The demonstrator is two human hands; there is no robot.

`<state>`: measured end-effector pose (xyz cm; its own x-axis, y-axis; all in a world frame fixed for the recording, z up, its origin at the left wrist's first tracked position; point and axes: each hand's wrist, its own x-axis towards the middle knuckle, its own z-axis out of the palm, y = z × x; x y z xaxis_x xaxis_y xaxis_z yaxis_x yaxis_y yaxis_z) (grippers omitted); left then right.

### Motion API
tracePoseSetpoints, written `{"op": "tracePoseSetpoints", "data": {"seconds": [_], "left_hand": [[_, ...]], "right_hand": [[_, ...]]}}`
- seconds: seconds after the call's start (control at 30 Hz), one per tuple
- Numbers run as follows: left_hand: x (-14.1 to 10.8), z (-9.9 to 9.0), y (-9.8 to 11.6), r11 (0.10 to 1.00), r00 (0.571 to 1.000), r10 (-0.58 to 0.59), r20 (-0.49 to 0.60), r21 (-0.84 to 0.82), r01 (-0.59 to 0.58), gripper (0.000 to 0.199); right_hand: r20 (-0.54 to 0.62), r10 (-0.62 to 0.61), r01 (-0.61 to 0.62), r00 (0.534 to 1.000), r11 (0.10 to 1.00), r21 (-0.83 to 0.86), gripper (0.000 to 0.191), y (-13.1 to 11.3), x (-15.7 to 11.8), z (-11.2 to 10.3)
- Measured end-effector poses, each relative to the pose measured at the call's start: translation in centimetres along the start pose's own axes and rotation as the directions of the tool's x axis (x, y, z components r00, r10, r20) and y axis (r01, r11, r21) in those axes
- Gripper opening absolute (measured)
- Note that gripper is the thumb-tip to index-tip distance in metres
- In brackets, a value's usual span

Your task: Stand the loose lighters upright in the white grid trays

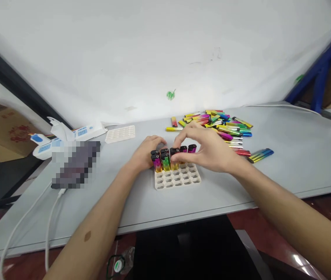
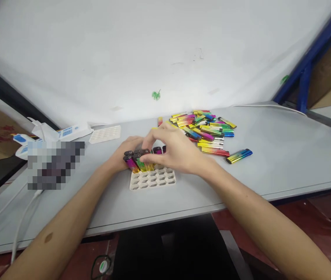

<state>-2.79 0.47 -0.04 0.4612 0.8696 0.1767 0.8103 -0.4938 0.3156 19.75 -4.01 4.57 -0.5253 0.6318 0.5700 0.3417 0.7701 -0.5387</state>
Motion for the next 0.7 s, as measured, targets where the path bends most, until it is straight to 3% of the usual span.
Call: {"op": "tracePoseSetpoints", "data": {"seconds": [0.23, 0.5, 0.7], "left_hand": [[-0.1, 0.0, -0.4, 0.999, 0.999, 0.044, 0.031, -0.01, -0.044, 0.022], [-0.2, 0.1, -0.8, 0.996, 0.996, 0.089, 0.017, -0.011, -0.089, 0.025], [-0.1, 0.1, -0.8, 0.998, 0.997, 0.067, 0.026, -0.005, -0.067, 0.035]], "right_hand": [[-0.003, -0.113, 0.111, 0.994, 0.983, -0.146, 0.019, 0.7, -0.1, 1.3], [0.005, -0.109, 0.109, 0.994, 0.992, -0.069, 0.017, 1.4, 0.0, 1.4], [0.0, -0.105, 0.104, 0.994, 0.987, -0.123, 0.017, 1.3, 0.0, 1.3]]}}
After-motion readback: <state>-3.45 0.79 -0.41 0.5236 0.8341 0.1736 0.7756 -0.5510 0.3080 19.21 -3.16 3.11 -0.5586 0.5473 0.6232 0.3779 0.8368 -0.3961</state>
